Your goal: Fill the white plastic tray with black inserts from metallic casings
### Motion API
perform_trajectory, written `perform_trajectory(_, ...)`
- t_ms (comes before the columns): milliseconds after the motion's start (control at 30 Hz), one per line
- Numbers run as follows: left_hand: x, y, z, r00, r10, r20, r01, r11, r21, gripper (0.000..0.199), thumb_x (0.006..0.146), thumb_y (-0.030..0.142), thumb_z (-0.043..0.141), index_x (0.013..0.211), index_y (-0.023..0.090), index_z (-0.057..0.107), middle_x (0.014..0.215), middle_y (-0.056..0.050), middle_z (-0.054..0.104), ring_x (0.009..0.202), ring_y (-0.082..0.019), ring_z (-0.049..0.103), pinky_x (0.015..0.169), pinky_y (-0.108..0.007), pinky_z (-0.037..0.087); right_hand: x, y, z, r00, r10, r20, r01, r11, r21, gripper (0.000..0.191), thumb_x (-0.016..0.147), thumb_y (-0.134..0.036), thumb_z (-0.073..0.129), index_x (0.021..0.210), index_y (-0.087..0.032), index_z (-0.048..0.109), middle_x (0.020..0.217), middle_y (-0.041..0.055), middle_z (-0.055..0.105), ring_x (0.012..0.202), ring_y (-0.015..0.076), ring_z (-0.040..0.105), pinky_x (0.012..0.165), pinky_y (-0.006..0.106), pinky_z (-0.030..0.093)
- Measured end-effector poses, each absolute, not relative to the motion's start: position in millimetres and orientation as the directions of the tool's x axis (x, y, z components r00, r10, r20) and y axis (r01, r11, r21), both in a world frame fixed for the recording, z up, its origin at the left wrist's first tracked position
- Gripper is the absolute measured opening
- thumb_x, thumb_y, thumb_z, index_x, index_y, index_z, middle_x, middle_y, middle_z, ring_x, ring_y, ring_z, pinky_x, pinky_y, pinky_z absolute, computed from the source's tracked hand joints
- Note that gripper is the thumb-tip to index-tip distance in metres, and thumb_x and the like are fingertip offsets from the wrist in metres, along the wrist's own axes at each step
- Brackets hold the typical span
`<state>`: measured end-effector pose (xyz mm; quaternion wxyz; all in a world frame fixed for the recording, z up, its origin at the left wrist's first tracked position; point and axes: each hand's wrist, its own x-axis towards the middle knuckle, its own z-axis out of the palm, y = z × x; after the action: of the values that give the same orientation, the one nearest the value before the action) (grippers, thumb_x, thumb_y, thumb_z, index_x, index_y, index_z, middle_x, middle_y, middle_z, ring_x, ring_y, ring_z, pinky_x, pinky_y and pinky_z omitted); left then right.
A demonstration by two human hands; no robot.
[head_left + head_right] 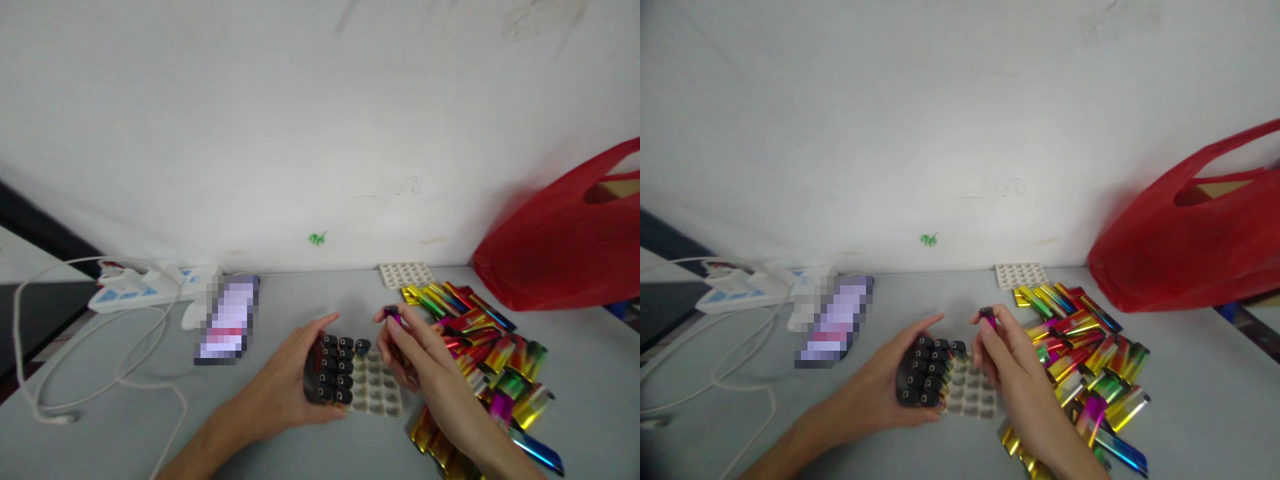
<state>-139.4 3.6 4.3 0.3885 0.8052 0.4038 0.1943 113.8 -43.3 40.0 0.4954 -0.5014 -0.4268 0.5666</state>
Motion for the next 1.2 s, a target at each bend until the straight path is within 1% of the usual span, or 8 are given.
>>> perform_trajectory(67, -139.6, 3.6, 4.3, 0.599, 0.8, 0.0, 0.498, -0.373, 0.783, 0.129, 0.07, 0.036, 0.107, 0.174, 0.041, 0.03, 0.151, -0.007, 0.062, 0.133, -0.036, 0.065, 0.118, -0.049, 0.05, 111.3, -42.9, 39.6, -0.117, 0.965, -0.235, -0.307, -0.26, -0.915, 0.052, 0.105, -0.074, 0.06, 0.099, -0.023, 0.064, 0.069, -0.0057, 0.046, 0.057, 0.0127, 0.03, 0.052, 0.026, 0.024)
perform_trajectory(133, -139.9, 3.7, 4.4, 0.6, 0.8, 0.001, 0.494, -0.371, 0.786, 0.13, 0.07, 0.037, 0.108, 0.173, 0.041, 0.03, 0.152, -0.007, 0.061, 0.134, -0.036, 0.064, 0.119, -0.049, 0.05, 111.0, -42.3, 39.2, -0.222, 0.932, -0.286, -0.415, -0.356, -0.837, 0.062, 0.1, -0.081, 0.06, 0.08, -0.022, 0.058, 0.064, -0.0076, 0.035, 0.056, 0.0114, 0.024, 0.052, 0.026, 0.022)
perform_trajectory(233, -140.1, 3.6, 4.4, 0.605, 0.796, -0.001, 0.484, -0.367, 0.794, 0.129, 0.072, 0.036, 0.106, 0.174, 0.041, 0.028, 0.15, -0.007, 0.062, 0.132, -0.035, 0.066, 0.119, -0.049, 0.051, 112.1, -41.4, 39.5, -0.321, 0.895, -0.311, -0.502, -0.439, -0.746, 0.066, 0.096, -0.079, 0.065, 0.069, -0.023, 0.045, 0.063, -0.0092, 0.025, 0.055, 0.0103, 0.017, 0.05, 0.026, 0.016)
perform_trajectory(400, -138.9, 3.2, 5.7, 0.603, 0.798, -0.003, 0.484, -0.363, 0.796, 0.127, 0.071, 0.034, 0.106, 0.173, 0.04, 0.03, 0.147, -0.007, 0.063, 0.13, -0.035, 0.066, 0.118, -0.049, 0.052, 113.3, -39.9, 40.2, -0.374, 0.873, -0.314, -0.559, -0.482, -0.675, 0.063, 0.093, -0.069, 0.071, 0.066, -0.025, 0.036, 0.061, -0.0107, 0.02, 0.053, 0.009, 0.008, 0.047, 0.025, 0.009)
perform_trajectory(700, -138.9, 3.2, 7.5, 0.597, 0.802, -0.011, 0.489, -0.353, 0.798, 0.128, 0.069, 0.033, 0.107, 0.172, 0.04, 0.031, 0.147, -0.007, 0.064, 0.131, -0.035, 0.066, 0.117, -0.049, 0.051, 109.6, -43.0, 38.3, -0.286, 0.903, -0.321, -0.562, -0.43, -0.707, 0.057, 0.09, -0.06, 0.071, 0.063, -0.026, 0.034, 0.057, -0.0119, 0.019, 0.05, 0.0077, 0.008, 0.045, 0.024, 0.007)
perform_trajectory(833, -138.3, 3.2, 8.0, 0.595, 0.803, -0.021, 0.495, -0.346, 0.797, 0.127, 0.07, 0.031, 0.106, 0.173, 0.039, 0.031, 0.146, -0.008, 0.064, 0.129, -0.036, 0.067, 0.117, -0.05, 0.052, 107.2, -43.2, 38.7, -0.259, 0.913, -0.315, -0.584, -0.408, -0.702, 0.059, 0.092, -0.064, 0.071, 0.064, -0.026, 0.035, 0.058, -0.0124, 0.017, 0.051, 0.0082, 0.007, 0.045, 0.024, 0.007)
perform_trajectory(1033, -137.8, 2.6, 8.7, 0.593, 0.805, -0.008, 0.498, -0.359, 0.789, 0.126, 0.071, 0.032, 0.105, 0.173, 0.039, 0.032, 0.142, -0.008, 0.065, 0.125, -0.035, 0.067, 0.113, -0.049, 0.054, 107.1, -42.2, 40.4, -0.312, 0.887, -0.341, -0.557, -0.462, -0.691, 0.068, 0.087, -0.072, 0.077, 0.065, -0.025, 0.034, 0.059, -0.0127, 0.017, 0.052, 0.0074, 0.004, 0.045, 0.023, 0.005)
perform_trajectory(1200, -137.6, 2.3, 8.3, 0.594, 0.805, -0.009, 0.494, -0.355, 0.794, 0.125, 0.072, 0.033, 0.105, 0.173, 0.039, 0.032, 0.146, -0.008, 0.064, 0.128, -0.035, 0.067, 0.116, -0.049, 0.053, 108.6, -41.6, 39.1, -0.334, 0.874, -0.352, -0.548, -0.484, -0.682, 0.067, 0.089, -0.073, 0.074, 0.064, -0.025, 0.033, 0.058, -0.0125, 0.017, 0.051, 0.0071, 0.003, 0.045, 0.024, 0.003)
